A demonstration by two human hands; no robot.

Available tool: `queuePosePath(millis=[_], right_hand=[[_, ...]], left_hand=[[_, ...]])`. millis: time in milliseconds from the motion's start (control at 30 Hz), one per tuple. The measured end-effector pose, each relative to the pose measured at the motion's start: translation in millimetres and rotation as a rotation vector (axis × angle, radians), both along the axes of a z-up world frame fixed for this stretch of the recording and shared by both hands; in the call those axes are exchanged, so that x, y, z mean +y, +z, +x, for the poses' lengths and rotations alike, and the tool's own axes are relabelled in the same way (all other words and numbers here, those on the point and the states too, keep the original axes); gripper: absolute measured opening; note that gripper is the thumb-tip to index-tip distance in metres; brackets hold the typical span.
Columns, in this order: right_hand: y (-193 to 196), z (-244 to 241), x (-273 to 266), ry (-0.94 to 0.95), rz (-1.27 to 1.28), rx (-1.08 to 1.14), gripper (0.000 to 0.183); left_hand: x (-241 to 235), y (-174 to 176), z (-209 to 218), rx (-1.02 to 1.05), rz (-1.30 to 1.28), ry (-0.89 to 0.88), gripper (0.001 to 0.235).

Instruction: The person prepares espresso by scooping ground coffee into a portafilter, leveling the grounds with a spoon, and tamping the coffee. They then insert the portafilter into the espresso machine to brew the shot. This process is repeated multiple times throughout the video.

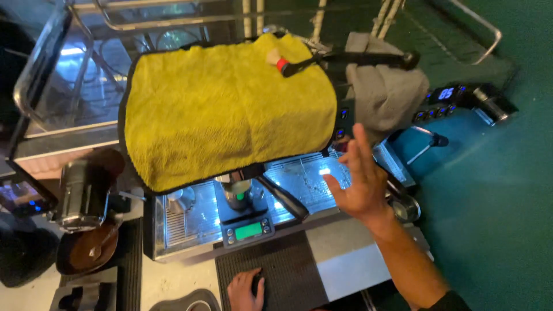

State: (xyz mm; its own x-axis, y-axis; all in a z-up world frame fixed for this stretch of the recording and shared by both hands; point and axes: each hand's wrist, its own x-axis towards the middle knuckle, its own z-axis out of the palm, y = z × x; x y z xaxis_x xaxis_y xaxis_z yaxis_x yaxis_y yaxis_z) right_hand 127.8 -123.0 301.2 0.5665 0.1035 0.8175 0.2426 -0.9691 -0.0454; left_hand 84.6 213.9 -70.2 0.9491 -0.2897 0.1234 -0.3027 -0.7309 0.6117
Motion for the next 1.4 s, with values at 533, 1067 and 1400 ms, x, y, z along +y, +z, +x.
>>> queuePosePath(millis=[533,1067,1400], right_hand=[[-7,-8,-141,0.035,1.275,1.305,0.042],[-119,73,-15,0.718,2.139,0.538,0.03],[-134,65,-33,0.883,2.011,0.627,0.025]], left_hand=[[-50,33,-12,-0.099,0.086,0.23,0.021],[-201,62,-70,0.007,0.08,0.072,0.038],[-229,59,-71,-0.055,0.063,-0.032,0.041]])
